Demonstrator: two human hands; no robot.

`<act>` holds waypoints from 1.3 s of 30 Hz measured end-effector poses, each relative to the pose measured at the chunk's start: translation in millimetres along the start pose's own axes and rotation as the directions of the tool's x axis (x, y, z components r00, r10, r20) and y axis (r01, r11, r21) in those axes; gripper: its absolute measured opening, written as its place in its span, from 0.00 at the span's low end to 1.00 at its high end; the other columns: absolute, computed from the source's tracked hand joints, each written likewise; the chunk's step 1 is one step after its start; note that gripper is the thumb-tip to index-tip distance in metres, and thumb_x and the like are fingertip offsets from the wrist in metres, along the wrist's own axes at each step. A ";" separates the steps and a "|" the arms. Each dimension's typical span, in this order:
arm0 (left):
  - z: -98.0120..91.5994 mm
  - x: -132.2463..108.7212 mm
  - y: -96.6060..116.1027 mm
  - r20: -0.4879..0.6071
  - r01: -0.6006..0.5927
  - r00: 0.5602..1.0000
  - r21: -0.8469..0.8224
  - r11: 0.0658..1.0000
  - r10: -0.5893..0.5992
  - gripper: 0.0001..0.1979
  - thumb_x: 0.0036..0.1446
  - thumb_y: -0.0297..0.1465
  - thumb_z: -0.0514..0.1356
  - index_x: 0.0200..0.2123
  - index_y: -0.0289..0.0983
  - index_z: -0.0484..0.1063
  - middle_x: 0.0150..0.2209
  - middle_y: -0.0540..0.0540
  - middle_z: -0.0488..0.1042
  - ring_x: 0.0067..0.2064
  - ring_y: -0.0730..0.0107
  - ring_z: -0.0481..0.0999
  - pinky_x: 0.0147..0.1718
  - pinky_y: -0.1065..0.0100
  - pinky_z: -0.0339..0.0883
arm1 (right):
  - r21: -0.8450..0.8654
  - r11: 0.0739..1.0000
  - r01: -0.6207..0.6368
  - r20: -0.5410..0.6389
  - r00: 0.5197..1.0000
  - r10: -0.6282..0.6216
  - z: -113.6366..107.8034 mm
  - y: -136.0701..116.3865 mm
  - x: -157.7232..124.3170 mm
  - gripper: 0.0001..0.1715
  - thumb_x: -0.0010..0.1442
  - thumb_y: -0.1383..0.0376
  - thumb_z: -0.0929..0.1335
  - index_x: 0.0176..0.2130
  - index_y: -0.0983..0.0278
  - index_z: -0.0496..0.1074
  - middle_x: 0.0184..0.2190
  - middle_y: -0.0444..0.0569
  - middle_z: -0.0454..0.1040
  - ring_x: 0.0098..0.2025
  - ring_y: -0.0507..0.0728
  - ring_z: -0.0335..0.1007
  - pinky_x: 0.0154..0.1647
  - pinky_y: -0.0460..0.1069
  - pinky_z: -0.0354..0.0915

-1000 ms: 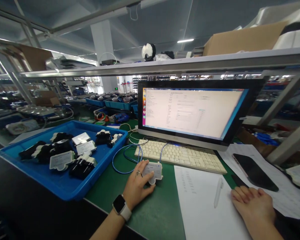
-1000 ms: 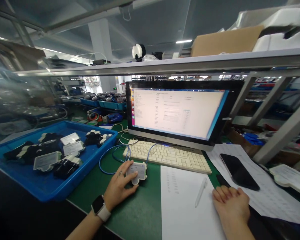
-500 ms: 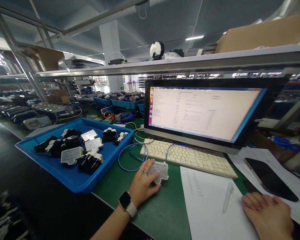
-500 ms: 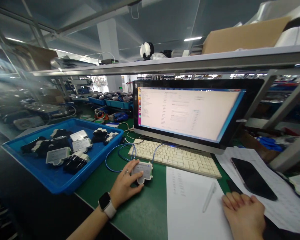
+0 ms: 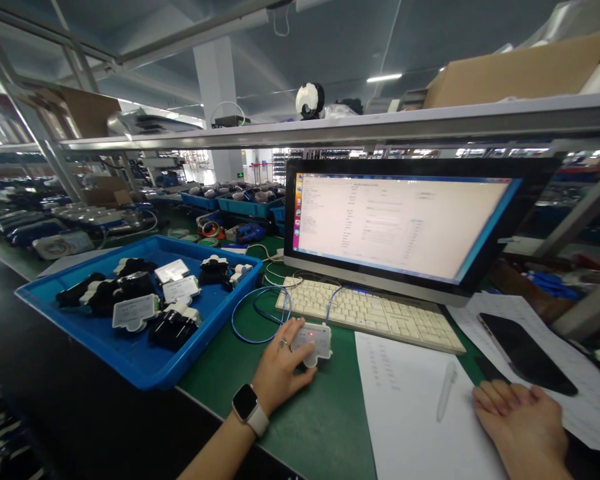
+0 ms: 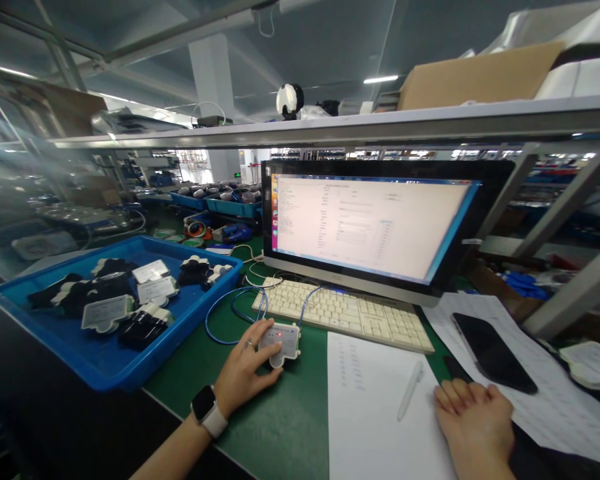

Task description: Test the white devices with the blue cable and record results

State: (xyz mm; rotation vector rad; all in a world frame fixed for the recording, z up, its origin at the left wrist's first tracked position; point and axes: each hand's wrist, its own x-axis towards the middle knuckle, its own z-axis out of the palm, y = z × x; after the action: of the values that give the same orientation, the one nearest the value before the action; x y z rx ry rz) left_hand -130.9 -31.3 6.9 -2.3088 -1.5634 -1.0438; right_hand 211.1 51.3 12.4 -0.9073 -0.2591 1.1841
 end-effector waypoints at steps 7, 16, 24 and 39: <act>0.3 0.7 -1.5 -0.019 -0.021 1.000 -0.003 1.000 0.021 0.17 0.47 0.27 0.62 0.43 0.38 0.69 0.58 0.38 0.57 0.59 0.51 0.56 0.53 0.50 0.61 | 0.101 0.992 -0.076 -0.057 0.995 0.082 4.3 -0.4 -4.3 0.19 0.56 0.68 0.53 0.16 0.62 0.44 0.07 0.40 0.45 0.08 0.48 0.40 0.08 0.45 0.38; -0.2 1.8 -1.7 -0.005 -0.031 1.000 0.024 0.999 0.031 0.16 0.48 0.27 0.61 0.43 0.39 0.69 0.58 0.39 0.56 0.59 0.50 0.56 0.53 0.49 0.61 | 0.135 0.989 -0.059 -0.048 0.997 0.066 6.1 0.9 -6.2 0.21 0.57 0.67 0.54 0.15 0.62 0.44 0.07 0.39 0.46 0.08 0.47 0.39 0.08 0.45 0.36; 0.2 0.0 -5.1 -0.014 -0.073 0.997 0.040 0.997 0.073 0.15 0.51 0.28 0.59 0.44 0.38 0.68 0.58 0.38 0.56 0.59 0.49 0.56 0.52 0.49 0.62 | 0.151 0.987 -0.049 -0.090 0.994 0.063 13.1 0.1 -11.1 0.21 0.57 0.66 0.55 0.16 0.63 0.44 0.07 0.37 0.45 0.08 0.46 0.38 0.08 0.45 0.35; 3.8 -1.0 -9.6 -0.032 -0.108 0.993 0.053 0.993 0.110 0.15 0.52 0.29 0.59 0.45 0.39 0.67 0.58 0.38 0.55 0.59 0.50 0.56 0.51 0.49 0.63 | 0.180 0.983 -0.025 -0.089 0.995 0.041 13.1 1.9 -11.2 0.23 0.58 0.65 0.56 0.15 0.63 0.45 0.07 0.37 0.46 0.08 0.46 0.37 0.08 0.44 0.35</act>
State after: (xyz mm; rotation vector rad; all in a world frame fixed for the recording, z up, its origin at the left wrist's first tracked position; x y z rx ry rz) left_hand -137.6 -26.0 1.1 -2.3006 -1.4162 -1.0012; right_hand 197.3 47.8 22.3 -0.8085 -0.0612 1.1723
